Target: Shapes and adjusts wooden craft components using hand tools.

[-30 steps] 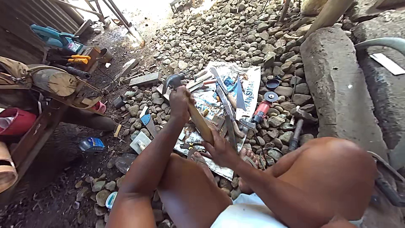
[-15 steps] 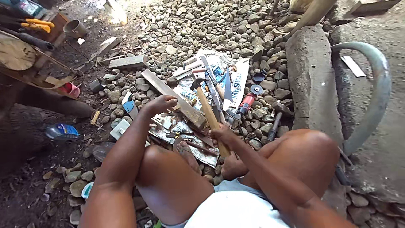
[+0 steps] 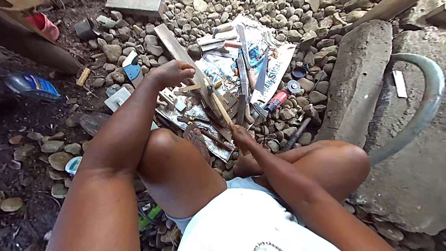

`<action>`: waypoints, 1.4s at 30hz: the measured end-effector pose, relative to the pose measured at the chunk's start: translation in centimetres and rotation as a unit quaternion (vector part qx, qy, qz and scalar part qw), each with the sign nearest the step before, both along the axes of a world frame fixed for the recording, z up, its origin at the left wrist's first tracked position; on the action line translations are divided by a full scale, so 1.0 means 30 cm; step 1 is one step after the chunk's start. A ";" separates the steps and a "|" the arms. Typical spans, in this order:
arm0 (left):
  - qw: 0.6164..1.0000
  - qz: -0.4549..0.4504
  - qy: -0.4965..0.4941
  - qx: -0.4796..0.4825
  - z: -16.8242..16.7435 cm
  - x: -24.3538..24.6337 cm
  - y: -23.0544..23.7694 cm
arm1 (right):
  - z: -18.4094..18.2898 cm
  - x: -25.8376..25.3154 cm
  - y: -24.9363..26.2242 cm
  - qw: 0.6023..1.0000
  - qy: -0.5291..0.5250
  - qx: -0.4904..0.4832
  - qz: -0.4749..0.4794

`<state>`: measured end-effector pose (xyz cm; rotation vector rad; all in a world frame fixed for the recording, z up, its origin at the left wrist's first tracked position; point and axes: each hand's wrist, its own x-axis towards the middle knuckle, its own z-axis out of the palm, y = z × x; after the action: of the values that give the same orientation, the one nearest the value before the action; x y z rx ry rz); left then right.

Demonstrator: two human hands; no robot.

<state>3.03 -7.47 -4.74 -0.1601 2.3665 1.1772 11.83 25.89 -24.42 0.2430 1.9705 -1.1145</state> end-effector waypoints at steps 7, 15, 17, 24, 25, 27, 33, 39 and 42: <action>1.000 0.003 0.008 0.009 -0.001 -0.009 -0.019 | -0.045 -0.009 0.010 0.989 -0.117 -0.077 -0.057; 1.000 0.017 0.005 0.006 -0.009 0.002 -0.035 | -0.029 0.008 -0.013 0.976 -0.155 -0.100 -0.120; 1.000 0.014 0.006 0.002 -0.004 0.004 -0.033 | 0.005 -0.004 -0.017 0.972 -0.167 -0.103 -0.130; 1.000 0.007 0.002 -0.015 -0.002 -0.005 -0.007 | 0.098 -0.013 0.000 0.945 -0.225 -0.170 -0.167; 1.000 0.005 0.001 -0.015 -0.002 -0.004 -0.007 | 0.114 -0.009 0.005 0.937 -0.234 -0.194 -0.174; 1.000 0.000 0.003 -0.015 -0.002 -0.001 -0.003 | 0.142 -0.004 0.019 0.916 -0.254 -0.248 -0.185; 1.000 0.008 -0.004 -0.030 -0.008 -0.017 0.004 | 0.177 0.007 0.034 0.906 -0.242 -0.270 -0.220; 0.999 -0.009 -0.014 -0.045 -0.015 -0.035 0.027 | 0.205 0.005 0.062 0.958 -0.116 -0.134 -0.226; 0.999 -0.018 -0.016 -0.048 -0.020 -0.052 0.038 | 0.253 -0.003 0.122 0.971 -0.022 -0.116 -0.210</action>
<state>1.48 -6.32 -5.33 -0.1659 2.3886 1.0367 11.74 29.56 -16.83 0.5725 1.7730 -1.5809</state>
